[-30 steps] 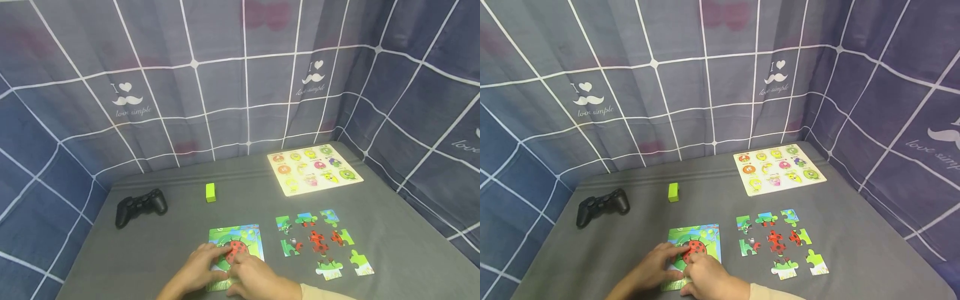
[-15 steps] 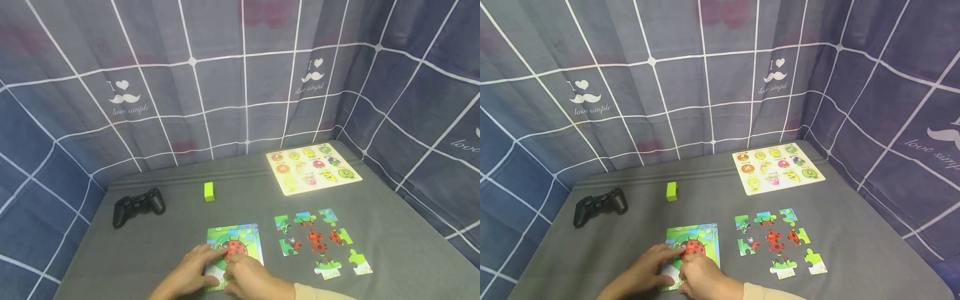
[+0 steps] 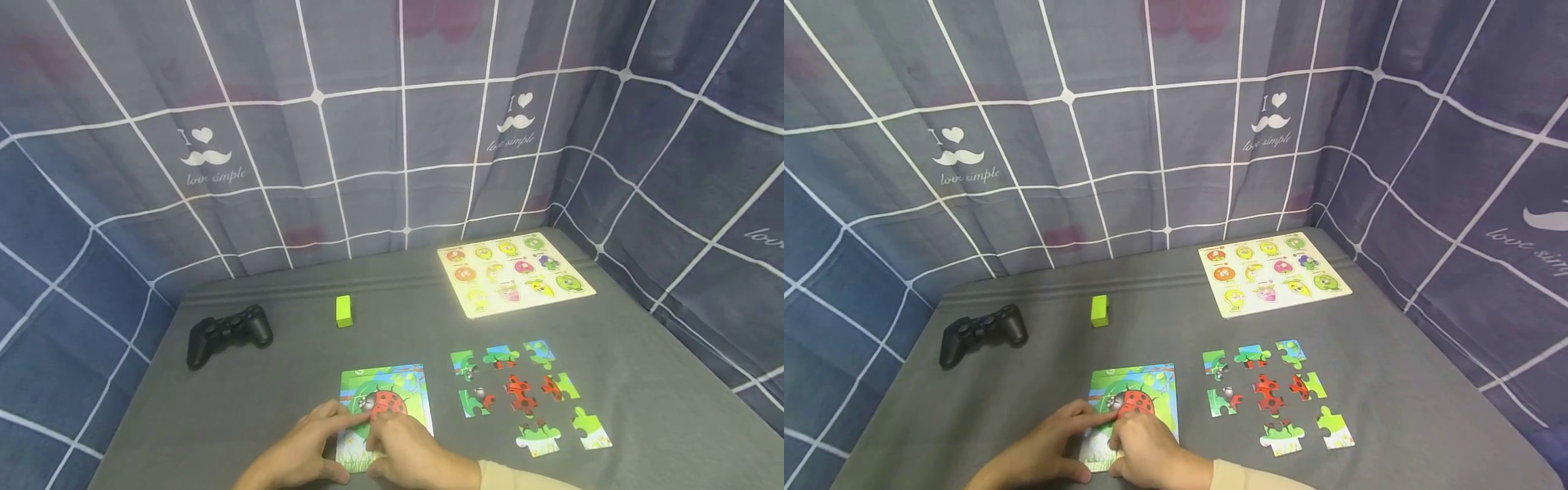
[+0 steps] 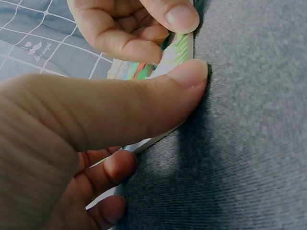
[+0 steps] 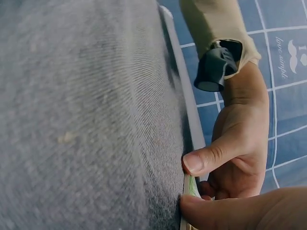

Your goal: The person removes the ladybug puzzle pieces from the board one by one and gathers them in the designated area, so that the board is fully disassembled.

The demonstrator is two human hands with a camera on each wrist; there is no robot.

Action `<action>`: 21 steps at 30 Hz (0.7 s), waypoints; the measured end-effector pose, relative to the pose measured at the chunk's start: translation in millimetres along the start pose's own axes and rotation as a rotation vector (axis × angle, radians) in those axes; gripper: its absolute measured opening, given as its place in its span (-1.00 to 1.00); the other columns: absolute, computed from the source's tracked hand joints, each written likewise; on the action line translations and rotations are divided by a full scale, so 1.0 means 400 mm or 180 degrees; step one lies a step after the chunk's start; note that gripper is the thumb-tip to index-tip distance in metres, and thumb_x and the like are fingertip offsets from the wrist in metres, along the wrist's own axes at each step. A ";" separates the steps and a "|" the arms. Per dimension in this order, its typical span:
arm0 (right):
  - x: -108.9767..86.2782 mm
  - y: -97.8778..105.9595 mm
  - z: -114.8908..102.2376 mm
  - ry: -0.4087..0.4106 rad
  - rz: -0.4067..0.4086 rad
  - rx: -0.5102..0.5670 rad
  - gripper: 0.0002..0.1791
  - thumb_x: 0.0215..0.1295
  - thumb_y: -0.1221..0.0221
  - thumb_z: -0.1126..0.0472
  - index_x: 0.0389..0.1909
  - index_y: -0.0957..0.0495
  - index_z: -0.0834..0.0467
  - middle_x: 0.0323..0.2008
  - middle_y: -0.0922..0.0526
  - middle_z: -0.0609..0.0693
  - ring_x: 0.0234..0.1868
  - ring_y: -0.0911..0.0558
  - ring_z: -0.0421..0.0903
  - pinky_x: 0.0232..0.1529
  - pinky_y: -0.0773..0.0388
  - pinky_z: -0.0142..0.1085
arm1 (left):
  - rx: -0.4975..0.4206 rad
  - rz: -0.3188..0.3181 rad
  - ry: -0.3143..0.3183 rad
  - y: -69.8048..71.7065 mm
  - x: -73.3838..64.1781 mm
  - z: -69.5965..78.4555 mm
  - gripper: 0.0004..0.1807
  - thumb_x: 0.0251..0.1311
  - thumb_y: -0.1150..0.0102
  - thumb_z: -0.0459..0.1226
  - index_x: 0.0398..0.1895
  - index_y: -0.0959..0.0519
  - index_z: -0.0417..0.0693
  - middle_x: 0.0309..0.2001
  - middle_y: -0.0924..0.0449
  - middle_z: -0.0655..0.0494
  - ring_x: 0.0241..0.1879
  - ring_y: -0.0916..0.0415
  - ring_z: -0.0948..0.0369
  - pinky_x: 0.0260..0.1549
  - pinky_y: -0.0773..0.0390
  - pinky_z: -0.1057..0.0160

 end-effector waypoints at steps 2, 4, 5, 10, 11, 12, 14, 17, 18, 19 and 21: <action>0.001 0.001 -0.001 -0.0008 0.0025 0.0024 -0.74 -0.09 -0.51 0.13 -0.36 -0.67 0.04 -0.42 -0.61 -0.26 -0.39 -0.43 -0.47 -0.32 -0.42 -0.58 | 0.0027 0.0013 0.0029 0.001 -0.001 0.000 -0.02 -0.23 -0.52 -0.02 0.42 -0.34 0.34 0.05 -0.44 0.33 0.04 -0.36 0.26 -0.06 -0.39 0.18; 0.004 0.001 -0.004 0.0003 0.0029 0.0076 -0.73 -0.09 -0.51 0.14 -0.35 -0.67 0.05 -0.43 -0.61 -0.25 -0.38 -0.44 -0.47 -0.31 -0.43 -0.58 | 0.0081 0.0039 0.0040 0.005 -0.004 0.000 0.01 -0.23 -0.52 -0.01 0.45 -0.29 0.33 0.12 -0.45 0.27 0.10 -0.40 0.16 0.00 -0.42 0.04; 0.006 0.000 -0.007 0.0009 0.0036 0.0089 -0.73 -0.08 -0.51 0.14 -0.35 -0.67 0.05 -0.43 -0.62 -0.25 -0.38 -0.44 -0.47 -0.31 -0.43 -0.58 | 0.0097 0.0050 0.0045 0.006 -0.006 0.000 0.03 -0.23 -0.52 0.00 0.46 -0.28 0.31 0.16 -0.44 0.22 0.14 -0.40 0.08 0.02 -0.43 -0.06; 0.007 -0.004 -0.013 -0.0012 0.0085 0.0129 -0.74 -0.08 -0.51 0.11 -0.35 -0.68 0.05 -0.46 -0.63 -0.26 -0.40 -0.44 -0.47 -0.32 -0.41 -0.59 | 0.0171 0.0117 0.0034 0.007 -0.015 -0.006 0.00 -0.27 -0.52 0.00 0.41 -0.34 0.31 0.14 -0.45 0.28 0.15 -0.40 0.08 0.03 -0.42 0.00; 0.006 -0.004 -0.012 -0.0007 0.0103 0.0125 -0.73 -0.08 -0.51 0.09 -0.35 -0.68 0.05 -0.46 -0.63 -0.26 -0.40 -0.44 -0.47 -0.32 -0.41 -0.58 | 0.0157 0.0115 0.0041 0.005 -0.015 -0.006 -0.01 -0.28 -0.53 0.00 0.40 -0.35 0.33 0.15 -0.45 0.29 0.16 -0.40 0.06 0.03 -0.42 -0.01; 0.005 -0.004 -0.011 -0.0013 0.0114 0.0135 -0.73 -0.08 -0.51 0.09 -0.36 -0.68 0.05 -0.46 -0.63 -0.25 -0.40 -0.44 -0.47 -0.32 -0.42 -0.58 | 0.0175 0.0117 0.0051 0.003 -0.013 -0.007 -0.02 -0.28 -0.52 0.00 0.39 -0.35 0.35 0.14 -0.45 0.31 0.16 -0.39 0.07 0.03 -0.42 0.01; 0.004 -0.004 -0.009 -0.0044 0.0115 0.0143 -0.73 -0.09 -0.51 0.09 -0.36 -0.68 0.05 -0.46 -0.64 -0.25 -0.40 -0.44 -0.47 -0.33 -0.42 -0.57 | 0.0135 0.0112 0.0056 0.001 -0.010 -0.007 -0.02 -0.28 -0.52 -0.01 0.39 -0.36 0.35 0.15 -0.46 0.28 0.21 -0.38 0.01 0.05 -0.42 -0.07; 0.003 -0.004 -0.006 -0.0077 0.0127 0.0099 -0.72 -0.10 -0.52 0.08 -0.37 -0.67 0.05 -0.46 -0.64 -0.25 -0.42 -0.44 -0.46 -0.34 -0.42 -0.56 | 0.0054 0.0095 0.0068 -0.002 -0.005 -0.004 -0.02 -0.29 -0.52 -0.02 0.39 -0.36 0.35 0.17 -0.46 0.23 0.27 -0.35 -0.11 0.08 -0.39 -0.22; 0.002 -0.004 -0.006 -0.0088 0.0133 0.0083 -0.72 -0.11 -0.52 0.08 -0.38 -0.67 0.05 -0.46 -0.63 -0.25 -0.42 -0.44 -0.46 -0.34 -0.42 -0.56 | 0.0041 0.0092 0.0072 -0.003 -0.004 -0.004 -0.02 -0.29 -0.52 -0.02 0.39 -0.36 0.35 0.17 -0.46 0.23 0.28 -0.34 -0.13 0.08 -0.38 -0.25; 0.002 -0.004 -0.006 -0.0101 0.0136 0.0059 -0.72 -0.11 -0.52 0.08 -0.38 -0.66 0.04 -0.47 -0.62 -0.26 -0.42 -0.43 -0.46 -0.35 -0.41 -0.56 | 0.0014 0.0090 0.0066 -0.003 -0.003 -0.003 -0.02 -0.30 -0.53 -0.03 0.38 -0.37 0.35 0.17 -0.46 0.21 0.28 -0.33 -0.15 0.07 -0.38 -0.27; 0.001 -0.004 -0.005 -0.0117 0.0156 0.0014 -0.71 -0.12 -0.52 0.07 -0.39 -0.66 0.03 -0.47 -0.61 -0.27 -0.43 -0.42 -0.46 -0.35 -0.40 -0.56 | 0.0023 0.0092 0.0061 -0.004 -0.001 -0.002 -0.02 -0.30 -0.53 -0.03 0.37 -0.38 0.35 0.16 -0.47 0.22 0.26 -0.35 -0.11 0.06 -0.39 -0.21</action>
Point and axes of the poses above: each hand's wrist, its own x-axis towards the middle knuckle, its own y-axis out of the back of the hand, z = x × y, the point moved 3 cm from there along x, towards the middle knuckle
